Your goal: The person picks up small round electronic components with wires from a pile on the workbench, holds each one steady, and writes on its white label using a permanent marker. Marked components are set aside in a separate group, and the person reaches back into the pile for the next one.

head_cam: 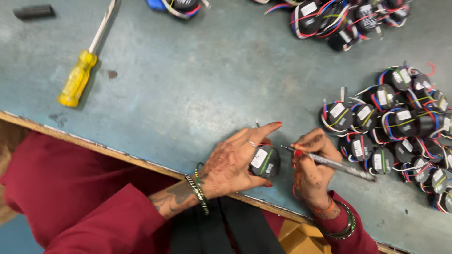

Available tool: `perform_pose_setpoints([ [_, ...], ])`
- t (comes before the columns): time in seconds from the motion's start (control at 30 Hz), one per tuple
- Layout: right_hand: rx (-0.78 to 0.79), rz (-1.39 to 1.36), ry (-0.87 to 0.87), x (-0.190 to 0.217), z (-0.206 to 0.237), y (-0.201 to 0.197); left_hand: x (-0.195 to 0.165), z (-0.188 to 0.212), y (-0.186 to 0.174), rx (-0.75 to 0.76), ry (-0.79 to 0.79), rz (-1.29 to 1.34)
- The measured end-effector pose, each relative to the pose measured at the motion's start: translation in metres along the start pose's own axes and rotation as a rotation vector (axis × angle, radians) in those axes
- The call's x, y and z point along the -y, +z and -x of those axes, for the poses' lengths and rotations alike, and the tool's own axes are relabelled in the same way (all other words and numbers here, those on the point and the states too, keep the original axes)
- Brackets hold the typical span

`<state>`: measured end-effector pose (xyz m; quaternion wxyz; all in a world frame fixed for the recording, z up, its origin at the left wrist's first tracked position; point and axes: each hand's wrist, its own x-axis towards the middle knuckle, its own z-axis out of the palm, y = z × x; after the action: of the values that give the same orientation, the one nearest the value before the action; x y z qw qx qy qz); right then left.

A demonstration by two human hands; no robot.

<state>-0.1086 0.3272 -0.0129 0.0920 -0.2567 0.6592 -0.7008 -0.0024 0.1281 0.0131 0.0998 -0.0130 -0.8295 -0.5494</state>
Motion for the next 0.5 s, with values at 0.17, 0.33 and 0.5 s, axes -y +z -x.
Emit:
perform_pose_setpoints([
  [0.17, -0.122, -0.130, 0.064, -0.010, -0.008, 0.003, -0.025, -0.037, -0.036, -0.155, 0.077, 0.000],
  [0.33, -0.202, -0.274, 0.172, -0.042, -0.003, 0.008, -0.057, -0.108, -0.025, -0.135, 0.244, -0.234],
  [0.5, -0.193, -0.276, 0.219, -0.103, 0.008, 0.000, -0.073, -0.188, 0.066, 0.282, 0.610, -0.106],
])
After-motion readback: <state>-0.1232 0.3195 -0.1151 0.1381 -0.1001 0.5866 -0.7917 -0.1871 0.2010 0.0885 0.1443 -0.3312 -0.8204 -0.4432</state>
